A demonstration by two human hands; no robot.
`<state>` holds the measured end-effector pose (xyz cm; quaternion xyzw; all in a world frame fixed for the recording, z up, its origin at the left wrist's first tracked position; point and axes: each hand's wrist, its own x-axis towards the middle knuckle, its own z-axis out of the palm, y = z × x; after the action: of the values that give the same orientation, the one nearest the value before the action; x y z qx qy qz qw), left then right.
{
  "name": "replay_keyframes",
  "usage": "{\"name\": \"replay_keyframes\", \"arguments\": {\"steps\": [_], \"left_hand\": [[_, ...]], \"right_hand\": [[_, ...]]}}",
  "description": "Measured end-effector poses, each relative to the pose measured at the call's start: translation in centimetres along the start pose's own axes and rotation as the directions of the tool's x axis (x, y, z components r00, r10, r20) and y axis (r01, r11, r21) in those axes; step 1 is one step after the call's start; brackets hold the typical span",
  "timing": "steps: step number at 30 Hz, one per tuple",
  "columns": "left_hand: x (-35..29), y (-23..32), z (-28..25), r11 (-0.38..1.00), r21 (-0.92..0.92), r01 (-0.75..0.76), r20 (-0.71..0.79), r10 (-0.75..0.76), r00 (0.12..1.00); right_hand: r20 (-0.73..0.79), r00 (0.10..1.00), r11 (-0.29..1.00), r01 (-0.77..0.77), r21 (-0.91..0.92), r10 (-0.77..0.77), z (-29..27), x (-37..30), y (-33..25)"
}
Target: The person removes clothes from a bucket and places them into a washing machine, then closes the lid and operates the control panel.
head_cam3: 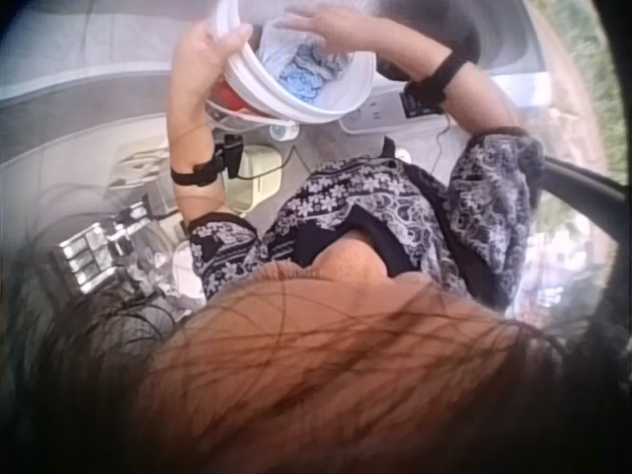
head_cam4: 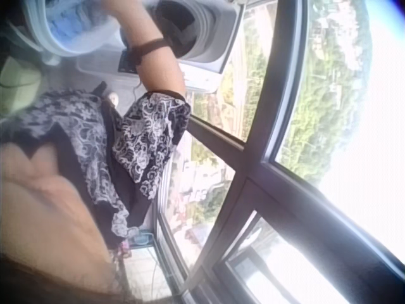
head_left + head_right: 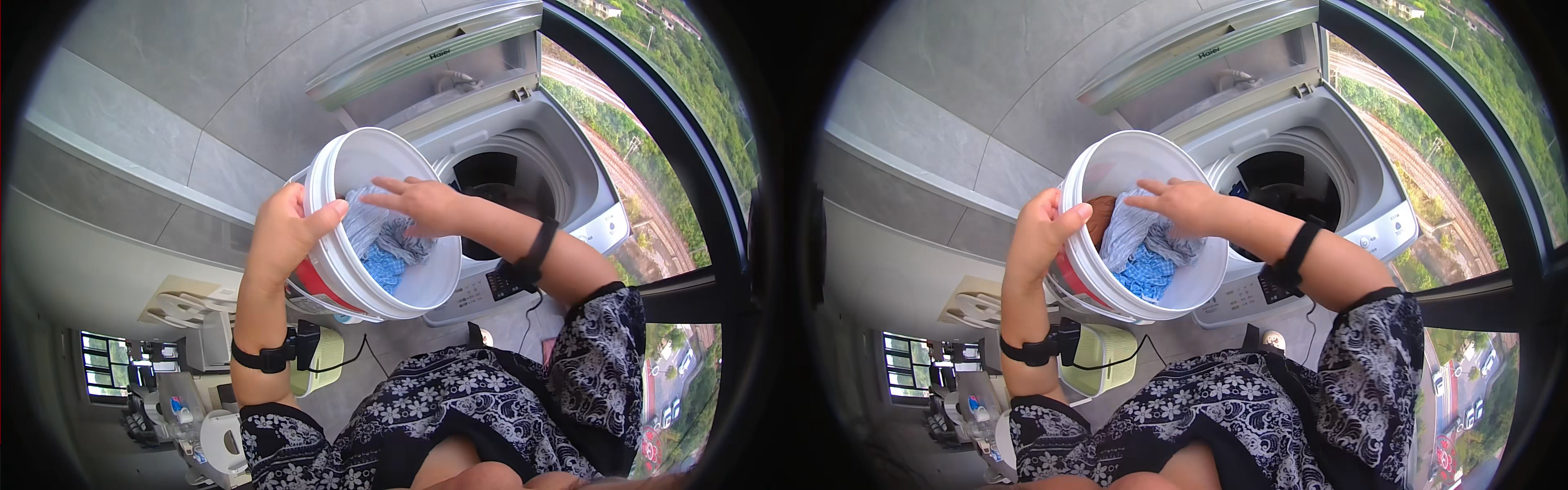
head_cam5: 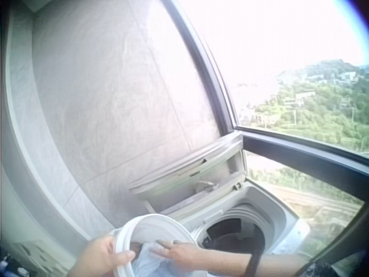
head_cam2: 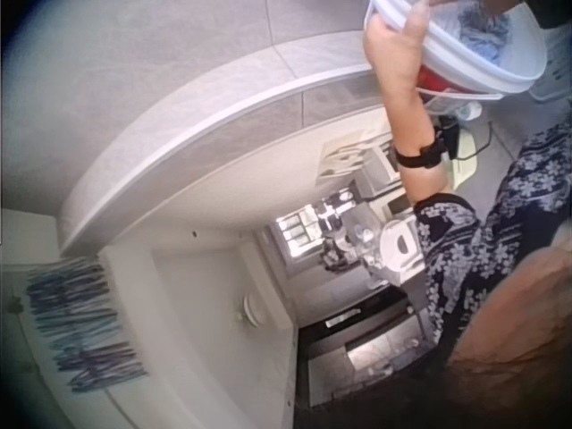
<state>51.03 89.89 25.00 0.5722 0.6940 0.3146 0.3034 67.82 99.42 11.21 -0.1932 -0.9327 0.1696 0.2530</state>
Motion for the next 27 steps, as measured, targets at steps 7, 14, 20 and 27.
{"name": "replay_keyframes", "arguments": {"steps": [7,14,20,27], "left_hand": [[0.6,-0.4,0.2,0.999,0.024,-0.033,0.007,0.032,0.999],[-0.2,-0.8,-0.8,1.000,0.002,-0.008,0.002,0.008,1.000],[0.0,0.3,-0.1,0.998,-0.027,-0.053,0.063,0.054,0.997],[0.4,0.1,0.2,0.991,0.120,-0.068,-0.003,0.069,0.998]], "right_hand": [[-0.010,1.000,0.975,0.005,0.222,-0.003,0.4,3.1,1.7],[-0.250,0.821,0.379,0.045,0.924,0.512,-9.1,-1.4,4.1],[-0.407,0.622,0.675,-0.280,0.682,0.669,-11.1,-6.5,10.0],[-0.517,0.487,0.684,-0.659,0.311,0.704,-7.9,-10.3,15.2]]}}
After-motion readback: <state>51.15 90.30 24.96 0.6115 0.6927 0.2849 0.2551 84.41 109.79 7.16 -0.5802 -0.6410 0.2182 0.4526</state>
